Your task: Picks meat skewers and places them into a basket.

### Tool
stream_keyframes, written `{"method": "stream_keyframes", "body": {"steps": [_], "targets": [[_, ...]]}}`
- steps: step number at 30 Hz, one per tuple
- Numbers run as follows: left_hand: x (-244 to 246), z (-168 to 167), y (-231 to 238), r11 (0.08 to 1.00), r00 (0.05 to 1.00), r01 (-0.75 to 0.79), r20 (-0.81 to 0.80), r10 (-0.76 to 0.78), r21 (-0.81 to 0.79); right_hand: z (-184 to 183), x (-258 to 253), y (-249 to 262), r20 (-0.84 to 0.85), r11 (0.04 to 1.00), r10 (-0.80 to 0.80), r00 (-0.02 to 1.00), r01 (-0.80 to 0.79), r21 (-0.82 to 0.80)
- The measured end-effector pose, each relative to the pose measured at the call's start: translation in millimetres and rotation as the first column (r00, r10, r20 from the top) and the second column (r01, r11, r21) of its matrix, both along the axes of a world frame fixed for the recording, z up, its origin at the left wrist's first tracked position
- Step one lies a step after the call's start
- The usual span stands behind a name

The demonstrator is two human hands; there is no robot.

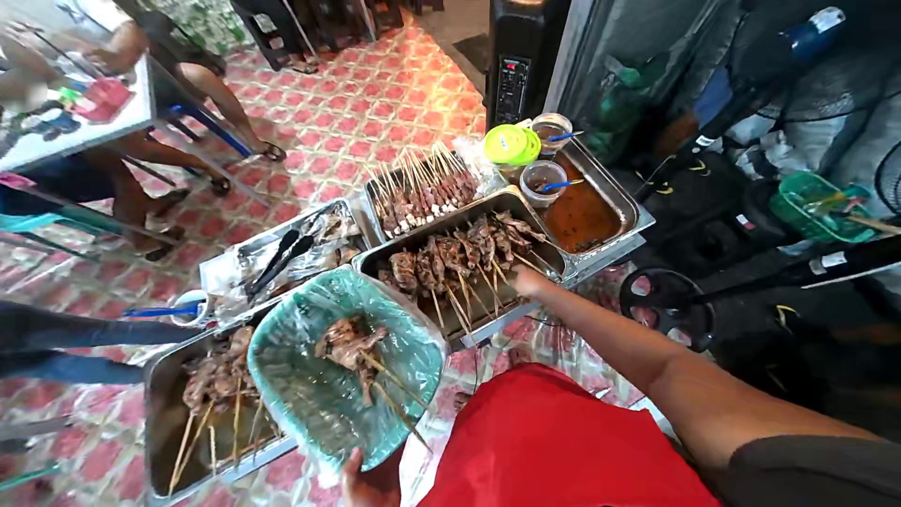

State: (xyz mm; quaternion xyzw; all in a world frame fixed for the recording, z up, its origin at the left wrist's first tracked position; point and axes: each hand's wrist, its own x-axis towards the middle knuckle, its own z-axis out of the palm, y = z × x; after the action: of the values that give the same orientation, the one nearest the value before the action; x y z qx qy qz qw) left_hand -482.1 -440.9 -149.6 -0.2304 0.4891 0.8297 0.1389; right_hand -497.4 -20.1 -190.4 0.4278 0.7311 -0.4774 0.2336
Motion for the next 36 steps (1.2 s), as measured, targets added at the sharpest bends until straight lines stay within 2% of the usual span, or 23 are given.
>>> {"method": "stream_keyframes", "body": {"steps": [3, 7, 11, 15, 18, 20, 23, 27, 29, 31, 33, 36], "targets": [[4, -3, -1, 0.999, 0.998, -0.04, -0.038, 0.04, -0.002, -18, -1, 12, 0.058, 0.954, -0.112, 0.992, 0.124, -0.273], [9, 7, 14, 0.998, 0.997, -0.052, -0.05, 0.051, -0.025, -20, 4, 24, -0.148, 0.825, -0.246, 0.958, 0.127, -0.551], [15, 8, 31, 0.996, 0.996, -0.081, -0.041, 0.079, -0.041, 10, 20, 21, -0.217, 0.748, -0.334, 0.917, 0.118, -0.653], [22, 13, 49, 0.989, 0.992, -0.109, 0.055, 0.115, -0.102, 50, 52, 12, -0.431, 0.793, -0.107, 0.896, -0.184, -0.581], [33, 17, 61, 0.987, 0.985, -0.124, 0.107, 0.134, -0.098, 87, 58, 12, -0.492, 0.761, 0.108, 0.864, -0.39, -0.518], [41, 21, 69, 0.981, 0.974, -0.178, 0.124, 0.187, -0.083, 108, 48, 8, -0.492, 0.698, 0.237, 0.838, -0.499, -0.513], [56, 30, 79, 0.969, 0.962, -0.234, 0.126, 0.242, -0.073, 128, 28, -12, -0.534, 0.546, 0.351, 0.769, -0.631, -0.55], [88, 28, 83, 0.959, 0.963, -0.253, 0.066, 0.263, -0.129, 151, 10, -63, -0.522, 0.332, 0.479, 0.705, -0.697, -0.636], [107, 27, 79, 0.952, 0.962, -0.258, 0.046, 0.269, -0.165, 160, 8, -95, -0.507, 0.255, 0.588, 0.631, -0.738, -0.624], [128, 28, 73, 0.947, 0.955, -0.281, 0.058, 0.292, -0.155, 165, 14, -130, -0.469, 0.204, 0.736, 0.488, -0.82, -0.534], [149, 25, 66, 0.939, 0.939, -0.329, 0.072, 0.336, -0.097, 165, 22, -164, -0.392, 0.111, 0.869, 0.3, -0.893, -0.437], [178, 14, 52, 0.905, 0.904, -0.422, 0.098, 0.417, 0.042, 157, 40, -210, -0.264, -0.102, 0.964, -0.025, -0.954, -0.28]]}}
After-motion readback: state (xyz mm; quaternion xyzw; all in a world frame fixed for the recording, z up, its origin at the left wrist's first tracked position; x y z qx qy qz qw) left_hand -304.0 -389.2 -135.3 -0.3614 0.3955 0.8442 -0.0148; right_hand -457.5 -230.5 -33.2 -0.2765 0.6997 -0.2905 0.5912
